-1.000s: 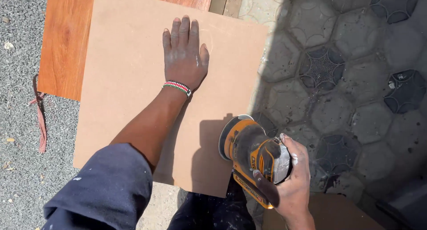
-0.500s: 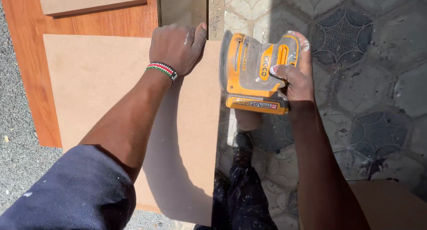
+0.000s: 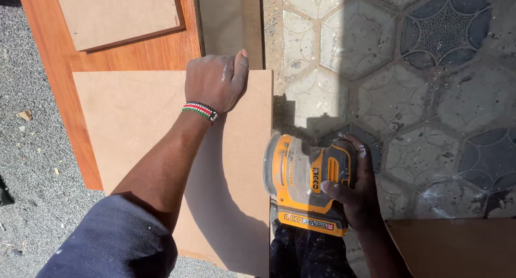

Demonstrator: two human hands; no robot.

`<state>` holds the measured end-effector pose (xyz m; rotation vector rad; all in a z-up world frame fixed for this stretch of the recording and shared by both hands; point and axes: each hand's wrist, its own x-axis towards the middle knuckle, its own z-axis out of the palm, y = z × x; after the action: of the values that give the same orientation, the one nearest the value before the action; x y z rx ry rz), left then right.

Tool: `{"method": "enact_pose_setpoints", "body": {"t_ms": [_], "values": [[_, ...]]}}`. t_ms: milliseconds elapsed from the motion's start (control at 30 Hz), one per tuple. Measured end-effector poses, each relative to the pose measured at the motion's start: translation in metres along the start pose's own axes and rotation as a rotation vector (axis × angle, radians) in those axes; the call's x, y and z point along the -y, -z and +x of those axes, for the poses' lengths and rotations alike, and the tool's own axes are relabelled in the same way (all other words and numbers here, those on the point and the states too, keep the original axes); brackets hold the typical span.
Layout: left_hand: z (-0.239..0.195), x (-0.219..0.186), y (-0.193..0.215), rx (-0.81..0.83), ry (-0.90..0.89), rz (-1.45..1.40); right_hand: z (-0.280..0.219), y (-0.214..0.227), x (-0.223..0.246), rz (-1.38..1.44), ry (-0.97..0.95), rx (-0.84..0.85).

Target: The person uses a yellow and black cordless orbital sander to smooth the surface of a rectangular piece of light-colored wood. They hold the wood steady with their left hand while moving the sander across the surface with their right hand, working on different sections of the board.

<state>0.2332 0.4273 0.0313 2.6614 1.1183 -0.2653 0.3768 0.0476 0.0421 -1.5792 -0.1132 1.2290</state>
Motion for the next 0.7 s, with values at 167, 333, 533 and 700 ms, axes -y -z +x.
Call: {"method": "enact_pose_setpoints", "body": {"t_ms": [167,333,533,700], "values": [[0.005,0.003,0.0,-0.002,-0.012,0.005,0.06,-0.014,0.049,0.048,0.14,0.047],[0.002,-0.003,0.006,0.007,-0.016,-0.014,0.094,-0.021,0.08,-0.01,0.226,0.108],[-0.001,0.005,0.008,-0.014,-0.01,-0.027,0.072,-0.025,0.063,0.078,0.229,0.115],[0.001,0.011,0.002,0.001,-0.006,-0.007,0.015,-0.014,0.009,0.114,0.044,0.065]]}}
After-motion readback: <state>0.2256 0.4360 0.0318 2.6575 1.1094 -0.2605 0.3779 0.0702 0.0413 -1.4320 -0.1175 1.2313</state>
